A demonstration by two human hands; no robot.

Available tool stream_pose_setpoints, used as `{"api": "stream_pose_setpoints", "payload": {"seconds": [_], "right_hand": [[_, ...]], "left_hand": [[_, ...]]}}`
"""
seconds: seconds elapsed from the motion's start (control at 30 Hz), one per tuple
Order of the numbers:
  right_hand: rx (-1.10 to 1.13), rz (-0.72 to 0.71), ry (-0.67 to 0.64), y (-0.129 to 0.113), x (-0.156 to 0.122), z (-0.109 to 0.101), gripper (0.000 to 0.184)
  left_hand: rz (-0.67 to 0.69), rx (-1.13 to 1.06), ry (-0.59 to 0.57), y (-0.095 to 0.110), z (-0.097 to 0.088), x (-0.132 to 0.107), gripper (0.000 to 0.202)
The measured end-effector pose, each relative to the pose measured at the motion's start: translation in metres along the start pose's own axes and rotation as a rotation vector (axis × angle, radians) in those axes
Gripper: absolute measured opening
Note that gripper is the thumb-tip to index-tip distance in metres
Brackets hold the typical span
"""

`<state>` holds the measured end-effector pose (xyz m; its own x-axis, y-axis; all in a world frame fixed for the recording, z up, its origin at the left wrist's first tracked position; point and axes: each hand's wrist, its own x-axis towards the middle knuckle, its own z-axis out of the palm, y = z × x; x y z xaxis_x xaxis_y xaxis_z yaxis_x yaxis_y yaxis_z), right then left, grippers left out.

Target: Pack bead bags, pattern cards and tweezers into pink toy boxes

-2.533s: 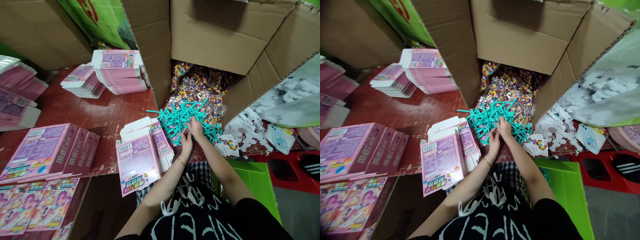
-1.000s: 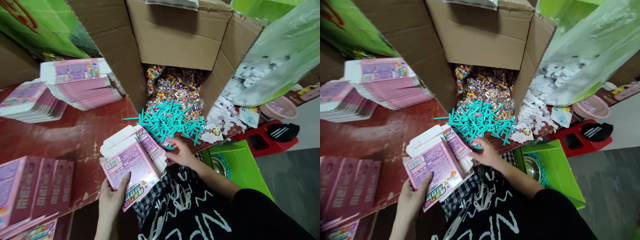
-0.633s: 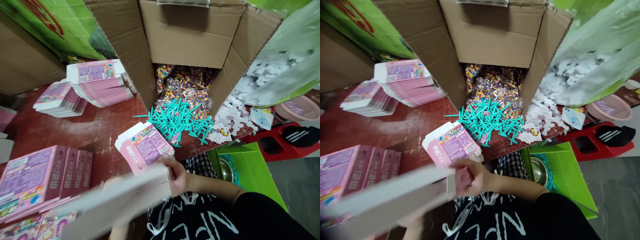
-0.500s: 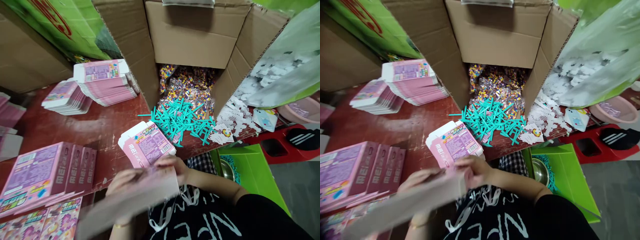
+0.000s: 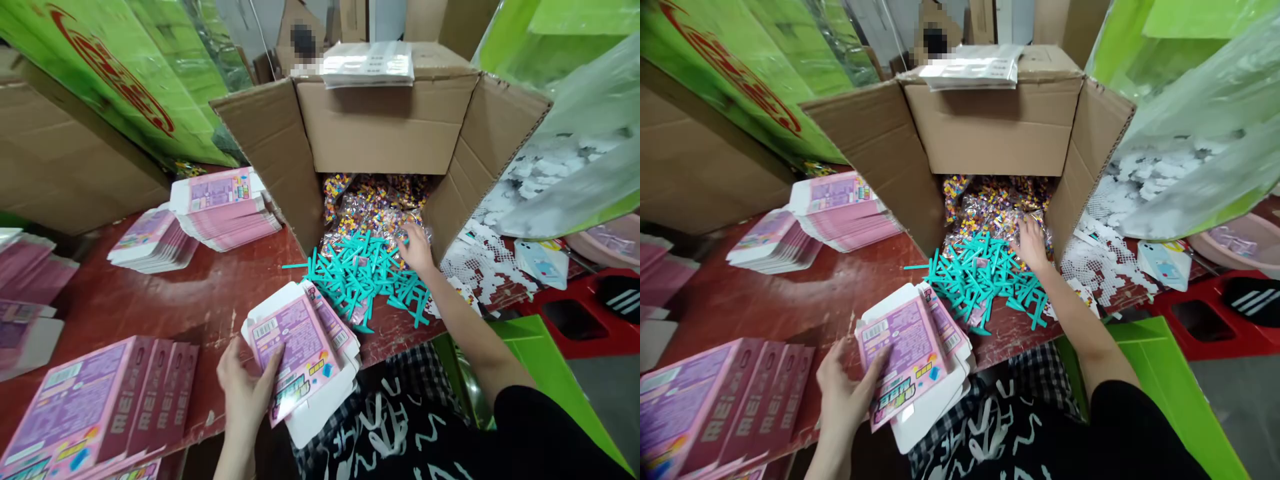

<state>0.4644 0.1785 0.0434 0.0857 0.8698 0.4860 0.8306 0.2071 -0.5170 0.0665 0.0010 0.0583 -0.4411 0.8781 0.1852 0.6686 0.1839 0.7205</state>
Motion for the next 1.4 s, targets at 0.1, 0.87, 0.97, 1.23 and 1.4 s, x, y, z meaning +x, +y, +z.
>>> {"api": "stream_pose_setpoints", "payload": {"seconds": [0.1,0.87,0.97,1.23,1.4], "right_hand": [[-0.251,0.078,-0.199,0.008,0.043,0.013,0.075],[0.387,0.558,0.064,0.023,-0.133,-0.093,0.051],[-0.064,0.770,0.020,0.092,-0.141,-0.106,0.047],[-0.008,0.738,-0.070,0.142,-0.140,-0.121,0.010],[0.010,0.806,0.171,0.184,-0.102,-0.131,0.016]], "left_hand": [[0.166,0.042,0.063,0.009,-0.007,0.001,0.084],[-0.323,-0.583,-1.391,0.140,0.038,-0.053,0.039],[-0.322,-0.659,-1.279,0.133,0.047,-0.070,0.040],[-0.454,-0.853,-1.122,0.130,0.115,-0.098,0.049],[-0.498,-0.941,-1.076,0.135,0.145,-0.103,0.048]]}}
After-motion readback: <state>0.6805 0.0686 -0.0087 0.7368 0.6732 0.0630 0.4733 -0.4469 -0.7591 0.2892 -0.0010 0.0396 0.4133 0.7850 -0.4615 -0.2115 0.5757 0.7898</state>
